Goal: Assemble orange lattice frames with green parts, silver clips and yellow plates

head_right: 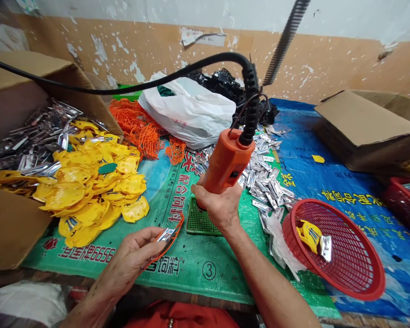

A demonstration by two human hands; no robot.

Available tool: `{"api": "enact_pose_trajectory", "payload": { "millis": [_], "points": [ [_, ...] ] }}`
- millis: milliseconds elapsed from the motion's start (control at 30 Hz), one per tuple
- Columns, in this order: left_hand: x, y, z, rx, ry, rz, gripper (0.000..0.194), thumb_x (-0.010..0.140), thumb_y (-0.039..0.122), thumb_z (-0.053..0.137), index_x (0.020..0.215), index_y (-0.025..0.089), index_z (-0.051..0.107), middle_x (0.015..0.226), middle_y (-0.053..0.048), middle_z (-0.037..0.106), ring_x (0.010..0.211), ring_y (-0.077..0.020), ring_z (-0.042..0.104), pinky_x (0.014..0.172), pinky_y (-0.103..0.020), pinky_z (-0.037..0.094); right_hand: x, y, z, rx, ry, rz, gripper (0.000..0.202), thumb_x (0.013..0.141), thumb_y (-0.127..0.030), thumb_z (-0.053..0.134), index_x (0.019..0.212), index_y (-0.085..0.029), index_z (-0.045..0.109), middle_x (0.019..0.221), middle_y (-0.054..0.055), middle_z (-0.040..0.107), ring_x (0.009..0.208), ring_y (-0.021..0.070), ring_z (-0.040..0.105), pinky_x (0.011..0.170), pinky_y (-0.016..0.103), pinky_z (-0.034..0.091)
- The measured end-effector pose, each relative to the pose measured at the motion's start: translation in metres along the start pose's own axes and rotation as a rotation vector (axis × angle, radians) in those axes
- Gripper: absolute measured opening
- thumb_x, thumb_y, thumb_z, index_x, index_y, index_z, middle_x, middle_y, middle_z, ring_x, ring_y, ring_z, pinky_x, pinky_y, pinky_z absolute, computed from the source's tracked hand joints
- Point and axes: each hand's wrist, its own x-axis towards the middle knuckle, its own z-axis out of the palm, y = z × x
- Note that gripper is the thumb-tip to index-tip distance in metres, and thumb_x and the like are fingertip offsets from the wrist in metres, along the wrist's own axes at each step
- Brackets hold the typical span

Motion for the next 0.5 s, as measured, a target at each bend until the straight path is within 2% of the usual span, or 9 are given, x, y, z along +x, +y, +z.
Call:
{"api": "enact_pose_trajectory", "payload": {
  "millis": [167,333,500],
  "points": [
    [-0.003,0.004,0.000,0.040,-0.004,-0.010,0.029,0.073,0.039,0.066,0.089,0.014,0.069,0.064,0.003,0.051,0.059,-0.0100,0.037,0.055,-0.023,0.025,0.000,-0.001,0.001,0.026,0.009,-0.008,0.013,0.052,-0.016,0.071,0.054,-0.020,0.058,0.056,-0.004,0.059,0.049,0.0105,0.052,0.046,0.027,0.046],
    [-0.013,0.013,0.000,0.075,-0.047,-0.013,0.028,0.074,0.040,0.065,0.086,0.015,0.068,0.062,0.004,0.048,0.058,-0.0097,0.035,0.054,-0.023,0.025,-0.001,0.003,-0.001,-0.045,-0.030,-0.018,0.013,0.055,-0.018,0.071,0.052,-0.020,0.058,0.056,-0.003,0.058,0.053,0.0118,0.054,0.047,0.027,0.048],
    [-0.018,0.019,0.003,0.051,-0.124,-0.037,0.025,0.072,0.036,0.065,0.083,0.014,0.068,0.062,0.004,0.050,0.058,-0.0099,0.037,0.055,-0.023,0.026,-0.002,0.003,-0.001,-0.084,-0.034,-0.026,0.015,0.055,-0.020,0.072,0.051,-0.020,0.057,0.055,-0.003,0.058,0.053,0.0123,0.054,0.048,0.028,0.048]
  ]
}}
